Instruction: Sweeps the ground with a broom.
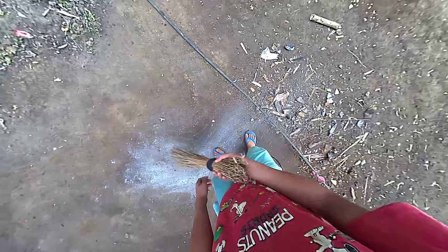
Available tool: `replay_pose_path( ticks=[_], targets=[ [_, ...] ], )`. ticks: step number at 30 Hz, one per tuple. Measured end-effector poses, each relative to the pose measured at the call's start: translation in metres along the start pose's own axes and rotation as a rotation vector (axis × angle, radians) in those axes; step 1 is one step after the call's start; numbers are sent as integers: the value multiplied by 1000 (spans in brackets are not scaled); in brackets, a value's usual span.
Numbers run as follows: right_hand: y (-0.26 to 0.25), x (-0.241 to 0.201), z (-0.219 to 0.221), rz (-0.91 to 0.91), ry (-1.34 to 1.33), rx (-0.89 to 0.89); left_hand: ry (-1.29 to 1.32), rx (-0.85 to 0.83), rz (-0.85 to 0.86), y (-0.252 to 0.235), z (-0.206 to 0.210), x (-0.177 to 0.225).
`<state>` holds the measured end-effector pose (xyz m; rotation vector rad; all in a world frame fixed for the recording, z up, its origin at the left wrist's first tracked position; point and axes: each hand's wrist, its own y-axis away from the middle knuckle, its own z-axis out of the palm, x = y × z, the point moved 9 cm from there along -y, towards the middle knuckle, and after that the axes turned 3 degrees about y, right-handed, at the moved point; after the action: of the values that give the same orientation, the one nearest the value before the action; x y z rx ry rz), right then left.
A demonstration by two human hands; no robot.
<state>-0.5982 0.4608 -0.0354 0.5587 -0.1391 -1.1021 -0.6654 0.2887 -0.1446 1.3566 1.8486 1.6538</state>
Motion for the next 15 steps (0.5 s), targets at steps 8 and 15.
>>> replay_pose_path(
  ticks=[8, 15],
  targets=[
    [88, -65, -167, -234, -288, 389, -24, -68, 89, 35, 101, 46],
    [386, -161, -305, -805, -190, 936, -108, -138, 109, 16, 148, 55]
  ],
)
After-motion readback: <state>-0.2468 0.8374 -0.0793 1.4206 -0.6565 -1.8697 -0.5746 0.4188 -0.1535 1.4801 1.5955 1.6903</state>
